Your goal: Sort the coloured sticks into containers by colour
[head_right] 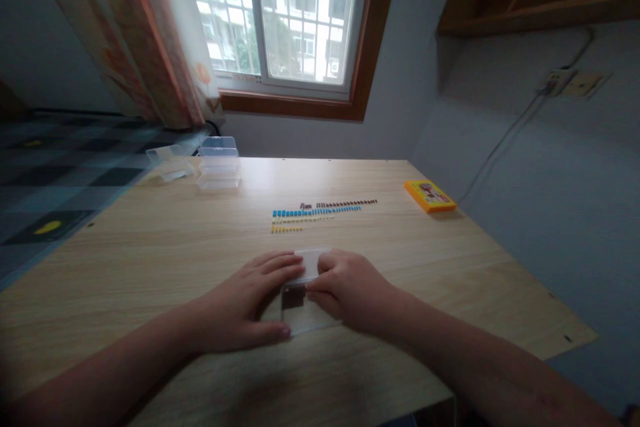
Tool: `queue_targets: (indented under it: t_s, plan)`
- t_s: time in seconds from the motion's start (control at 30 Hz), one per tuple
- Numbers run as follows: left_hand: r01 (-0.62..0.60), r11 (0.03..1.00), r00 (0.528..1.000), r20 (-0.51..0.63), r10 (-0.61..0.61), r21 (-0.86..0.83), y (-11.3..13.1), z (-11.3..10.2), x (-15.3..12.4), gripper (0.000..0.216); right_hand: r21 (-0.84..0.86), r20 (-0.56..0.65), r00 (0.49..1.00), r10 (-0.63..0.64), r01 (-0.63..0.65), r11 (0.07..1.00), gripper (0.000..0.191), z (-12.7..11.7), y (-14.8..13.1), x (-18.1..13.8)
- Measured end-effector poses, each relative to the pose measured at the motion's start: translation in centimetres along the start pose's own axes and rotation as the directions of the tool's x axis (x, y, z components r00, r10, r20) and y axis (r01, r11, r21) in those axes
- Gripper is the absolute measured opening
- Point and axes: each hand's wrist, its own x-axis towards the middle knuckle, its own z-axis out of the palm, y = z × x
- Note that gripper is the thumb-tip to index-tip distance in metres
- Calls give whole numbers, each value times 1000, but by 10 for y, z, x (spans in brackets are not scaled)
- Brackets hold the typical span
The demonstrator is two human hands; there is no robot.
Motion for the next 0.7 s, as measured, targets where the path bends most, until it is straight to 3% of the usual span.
queue_targets:
  t_s: [0.47, 0.57, 0.7]
  plan:
    - [27, 999, 999, 35, -28, 24, 1, -1, 1, 87, -23, -15, 1000, -9, 9, 1000, 23, -2, -3, 0]
    - [33, 999, 999, 35, -34, 23, 2, -1, 1, 86, 24, -88, 996, -26, 29, 999, 20, -4, 0, 0]
    - [38, 999, 998, 39, -39, 25, 3, -2, 1, 88, 5, -278, 960, -28, 31, 1000, 20, -14, 17, 10]
